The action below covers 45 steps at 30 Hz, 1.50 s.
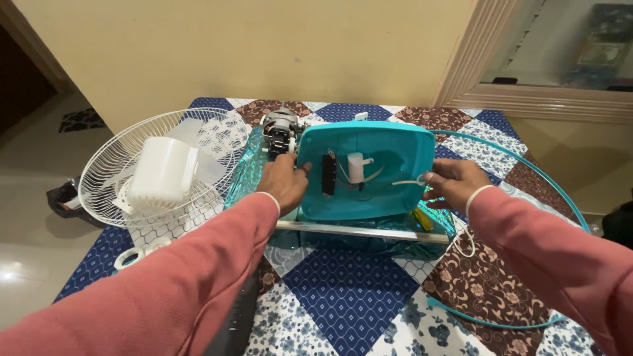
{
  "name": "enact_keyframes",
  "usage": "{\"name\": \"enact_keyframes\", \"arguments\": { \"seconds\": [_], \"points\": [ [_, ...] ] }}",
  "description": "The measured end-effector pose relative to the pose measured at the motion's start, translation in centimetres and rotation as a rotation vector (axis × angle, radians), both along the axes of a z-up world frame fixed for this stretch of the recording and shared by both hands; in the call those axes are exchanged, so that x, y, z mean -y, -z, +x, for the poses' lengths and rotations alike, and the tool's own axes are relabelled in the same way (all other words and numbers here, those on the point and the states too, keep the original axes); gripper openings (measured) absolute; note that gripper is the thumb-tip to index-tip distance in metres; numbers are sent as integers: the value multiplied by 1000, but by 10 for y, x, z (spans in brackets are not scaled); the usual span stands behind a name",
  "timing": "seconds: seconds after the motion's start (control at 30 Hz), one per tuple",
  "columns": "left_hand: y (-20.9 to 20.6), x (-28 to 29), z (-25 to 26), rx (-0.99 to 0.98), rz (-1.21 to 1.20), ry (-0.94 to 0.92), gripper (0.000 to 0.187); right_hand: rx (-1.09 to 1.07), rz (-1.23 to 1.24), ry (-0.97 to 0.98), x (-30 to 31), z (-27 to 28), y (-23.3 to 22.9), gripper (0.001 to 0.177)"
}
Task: The person uses a screwdriver to tighten screws on the internal components of a teal plastic housing. They then place a black vented cover onto the housing and secure it with screws.
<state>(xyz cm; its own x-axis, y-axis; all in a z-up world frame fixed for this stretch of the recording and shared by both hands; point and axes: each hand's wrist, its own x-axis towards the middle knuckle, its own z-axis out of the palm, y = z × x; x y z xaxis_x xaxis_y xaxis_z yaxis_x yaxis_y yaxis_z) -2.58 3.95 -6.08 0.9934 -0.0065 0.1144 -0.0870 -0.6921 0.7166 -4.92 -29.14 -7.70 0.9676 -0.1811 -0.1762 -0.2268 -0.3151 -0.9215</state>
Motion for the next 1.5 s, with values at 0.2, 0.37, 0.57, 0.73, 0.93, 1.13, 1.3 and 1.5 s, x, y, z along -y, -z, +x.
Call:
{"name": "enact_keyframes", "arguments": {
  "seconds": [0.2, 0.37, 0.57, 0.73, 0.93, 1.13, 1.3, 1.5],
  "points": [
    [-18, 5, -1, 122, -89, 40, 35, 58, -19, 59, 15, 14, -10, 40],
    [-26, 5, 9, 30, -25, -38, 31, 59, 40, -8, 14, 25, -7, 42],
    [-5, -10, 15, -23, 18, -49, 31, 87, 113, -184, 8, 21, 18, 57],
    [19, -15, 0, -48, 111, -31, 35, 121, 51, -237, 5, 1, 26, 60],
    [65, -39, -46, 118, 33, -76, 40, 394, -360, 183, -20, -37, 15, 54],
    [102, -127, -62, 41, 62, -154, 31, 865, -573, 161, -52, -67, -8, 44],
    [111, -212, -54, -85, 47, -357, 28, 814, -504, 37, -101, -81, -18, 45],
    [111, -276, -54, -310, -62, -355, 23, 647, -508, -81, -180, -88, 10, 38]
  ]
}}
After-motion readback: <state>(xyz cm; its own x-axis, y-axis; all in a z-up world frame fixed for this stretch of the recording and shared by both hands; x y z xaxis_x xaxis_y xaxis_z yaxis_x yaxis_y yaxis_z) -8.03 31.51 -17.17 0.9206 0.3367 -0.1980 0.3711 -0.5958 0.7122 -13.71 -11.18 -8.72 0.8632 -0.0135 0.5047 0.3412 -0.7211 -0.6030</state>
